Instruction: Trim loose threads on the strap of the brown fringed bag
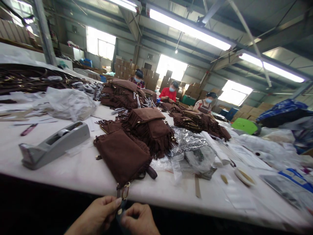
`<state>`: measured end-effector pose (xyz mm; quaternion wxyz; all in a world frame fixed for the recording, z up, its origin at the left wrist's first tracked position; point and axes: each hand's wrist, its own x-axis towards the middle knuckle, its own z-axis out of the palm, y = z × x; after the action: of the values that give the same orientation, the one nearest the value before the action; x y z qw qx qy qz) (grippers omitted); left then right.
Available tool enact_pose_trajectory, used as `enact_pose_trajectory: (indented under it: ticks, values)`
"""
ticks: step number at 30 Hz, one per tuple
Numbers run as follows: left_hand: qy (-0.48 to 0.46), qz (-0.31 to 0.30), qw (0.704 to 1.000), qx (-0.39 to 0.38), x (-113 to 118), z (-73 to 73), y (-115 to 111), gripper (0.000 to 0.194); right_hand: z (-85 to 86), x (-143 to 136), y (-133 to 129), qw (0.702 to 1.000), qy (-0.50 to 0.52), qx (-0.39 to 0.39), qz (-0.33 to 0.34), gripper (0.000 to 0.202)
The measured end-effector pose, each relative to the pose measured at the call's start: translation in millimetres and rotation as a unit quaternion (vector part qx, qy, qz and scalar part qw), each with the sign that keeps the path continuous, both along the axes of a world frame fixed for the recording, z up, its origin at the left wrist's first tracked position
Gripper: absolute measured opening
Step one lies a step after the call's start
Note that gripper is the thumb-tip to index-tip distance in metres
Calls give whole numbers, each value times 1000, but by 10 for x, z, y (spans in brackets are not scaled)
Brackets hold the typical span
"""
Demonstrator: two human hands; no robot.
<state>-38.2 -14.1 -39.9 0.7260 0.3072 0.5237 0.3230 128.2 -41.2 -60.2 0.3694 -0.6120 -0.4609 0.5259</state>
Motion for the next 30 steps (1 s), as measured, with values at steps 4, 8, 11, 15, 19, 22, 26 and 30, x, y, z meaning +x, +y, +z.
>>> enact_pose_trajectory:
  ticks: [4, 8, 11, 15, 19, 22, 26, 30]
  values:
    - [3, 2, 1000, -8, 0, 73, -3, 65, 35, 37, -21, 1000, -1, -14, 19, 17]
    - [13, 6, 1000, -11, 9, -11, 21, 65, 60, 78, -61, 1000, 11, -18, 17, 15]
    - [26, 2, 1000, -7, 15, -132, 48, 68, 85, 102, -82, 1000, 19, -21, 7, 15]
    - [20, 12, 1000, 6, 27, -241, 52, 66, 103, 107, -67, 999, 39, -35, -1, 21]
    - [21, 17, 999, 20, 29, -303, 35, 64, 31, 40, -29, 996, 61, -69, -6, 21]
    - [19, 23, 999, 19, 18, -376, 36, 62, -69, -22, -20, 994, 63, -77, -34, 18]
    - [20, 34, 999, 10, 12, -440, 43, 62, -176, -58, -29, 995, 59, -62, -49, 20]
    - [19, 29, 999, 17, 22, -374, 37, 62, -253, -75, -21, 994, 52, -64, -67, 23]
